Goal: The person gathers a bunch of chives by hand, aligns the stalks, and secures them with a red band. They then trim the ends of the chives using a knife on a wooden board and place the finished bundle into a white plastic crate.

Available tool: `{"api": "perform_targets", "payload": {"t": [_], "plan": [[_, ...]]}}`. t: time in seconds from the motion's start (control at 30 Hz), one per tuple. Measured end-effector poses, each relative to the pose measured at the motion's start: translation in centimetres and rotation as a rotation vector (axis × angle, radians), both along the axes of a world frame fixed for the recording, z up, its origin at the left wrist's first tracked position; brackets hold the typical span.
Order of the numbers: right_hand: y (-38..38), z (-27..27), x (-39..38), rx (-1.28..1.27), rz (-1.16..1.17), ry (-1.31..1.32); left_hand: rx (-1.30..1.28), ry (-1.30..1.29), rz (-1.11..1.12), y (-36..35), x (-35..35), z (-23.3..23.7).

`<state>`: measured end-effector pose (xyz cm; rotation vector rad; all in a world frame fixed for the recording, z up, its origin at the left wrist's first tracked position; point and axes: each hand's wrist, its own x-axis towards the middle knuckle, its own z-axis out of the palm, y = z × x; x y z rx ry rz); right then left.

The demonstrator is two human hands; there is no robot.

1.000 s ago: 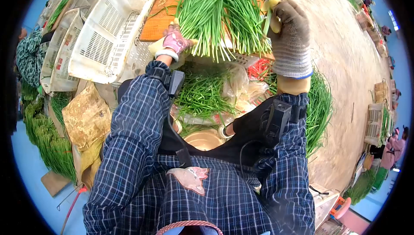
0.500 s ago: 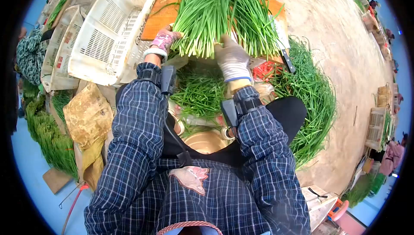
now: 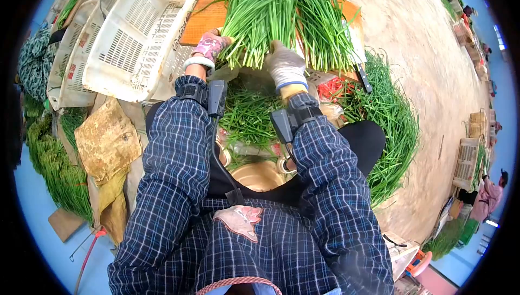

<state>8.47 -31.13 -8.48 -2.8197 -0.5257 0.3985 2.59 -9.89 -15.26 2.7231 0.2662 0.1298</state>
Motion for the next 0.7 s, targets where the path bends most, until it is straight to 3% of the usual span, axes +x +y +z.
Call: {"api": "perform_targets", "payload": {"t": [0.07, 0.2, 0.27, 0.37, 0.47, 0.6, 0.7], "plan": [[-0.4, 0.8, -0.6, 0.042, 0.045, -0.068, 0.027, 0.012, -0.022, 0.4, 0.3, -0.9], [1.3, 0.7, -1.9, 0.248, 0.187, -0.204, -0.281, 0.083, 0.051, 1.2, 1.2, -2.0], [3.0, 2.0, -2.6, 0.195, 0.170, -0.108, -0.417, 0.063, 0.139, 0.4, 0.5, -0.8], [4.9, 1.4, -1.0, 0.022, 0.096, -0.008, -0.372, 0.090, 0.156, -0.5, 0.1, 1.0], [4.3, 0.0, 0.3, 0.004, 0.084, -0.028, -0.186, -0.146, 0.047, -0.8, -0.6, 0.5], [2.1, -1.3, 1.0, 0.220, 0.055, -0.192, -0.363, 0.098, 0.142, -0.6, 0.1, 1.1], [1.0, -2.4, 1.0, 0.339, 0.129, -0.384, -0.357, 0.057, 0.212, -1.1, -0.1, 1.7]]}}
